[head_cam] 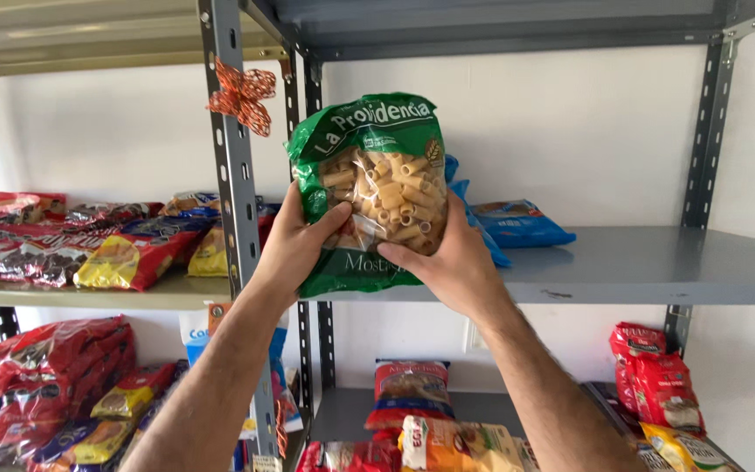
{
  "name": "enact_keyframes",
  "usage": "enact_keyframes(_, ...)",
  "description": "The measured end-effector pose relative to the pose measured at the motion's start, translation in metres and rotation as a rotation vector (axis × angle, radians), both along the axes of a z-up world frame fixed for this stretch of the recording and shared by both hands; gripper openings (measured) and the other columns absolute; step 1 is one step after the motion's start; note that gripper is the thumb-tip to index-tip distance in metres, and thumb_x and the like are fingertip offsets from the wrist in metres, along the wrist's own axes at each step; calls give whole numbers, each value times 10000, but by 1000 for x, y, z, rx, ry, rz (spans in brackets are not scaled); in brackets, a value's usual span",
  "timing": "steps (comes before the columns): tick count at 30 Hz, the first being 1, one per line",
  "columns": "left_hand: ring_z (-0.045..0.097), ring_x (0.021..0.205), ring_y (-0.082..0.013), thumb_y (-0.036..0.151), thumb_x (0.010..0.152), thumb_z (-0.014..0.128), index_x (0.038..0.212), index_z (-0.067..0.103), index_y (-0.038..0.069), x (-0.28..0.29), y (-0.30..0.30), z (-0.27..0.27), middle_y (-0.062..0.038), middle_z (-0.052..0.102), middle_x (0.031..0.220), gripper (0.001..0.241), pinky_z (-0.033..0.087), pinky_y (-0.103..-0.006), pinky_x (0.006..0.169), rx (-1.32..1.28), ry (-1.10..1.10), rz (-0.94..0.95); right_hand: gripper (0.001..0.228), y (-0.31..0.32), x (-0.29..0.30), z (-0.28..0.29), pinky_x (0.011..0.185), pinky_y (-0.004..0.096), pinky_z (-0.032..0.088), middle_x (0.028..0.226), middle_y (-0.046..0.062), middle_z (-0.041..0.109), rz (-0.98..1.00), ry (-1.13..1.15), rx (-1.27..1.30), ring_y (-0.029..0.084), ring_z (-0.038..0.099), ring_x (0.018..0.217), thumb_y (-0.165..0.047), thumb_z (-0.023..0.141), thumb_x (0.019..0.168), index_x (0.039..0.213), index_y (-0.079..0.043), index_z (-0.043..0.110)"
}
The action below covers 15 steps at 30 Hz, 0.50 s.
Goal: The person moves bags of pasta, polenta, and rice from a lower shelf to a higher shelf by hand, handling them one at a time.
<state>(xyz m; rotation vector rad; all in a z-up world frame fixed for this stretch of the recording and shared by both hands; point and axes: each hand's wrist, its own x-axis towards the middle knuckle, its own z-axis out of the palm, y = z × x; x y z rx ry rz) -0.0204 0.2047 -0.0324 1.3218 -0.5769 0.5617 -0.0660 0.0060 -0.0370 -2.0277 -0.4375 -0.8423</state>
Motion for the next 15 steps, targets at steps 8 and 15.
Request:
enact_keyframes(8,488,1471,-572,245,1066,521,1729,154,57,81,28,16,-349,475,1572,781,371,-753,1228,469,-28,423,1190,43,86,12,1055,679,586,1448,304,628,-73,-80,-79,516,684,1301,-525,926,825,1687,-81,235)
enact_keyframes(15,513,1488,-496,669,966,484,1696,292,178,114,25,30,-251,522,1580,901,359,-678,1251,354,169,475,1230,67,138,13,1037,671,594,1436,325,621,-179,-60,-194,513,696,1282,-609,889,822,1694,-94,191)
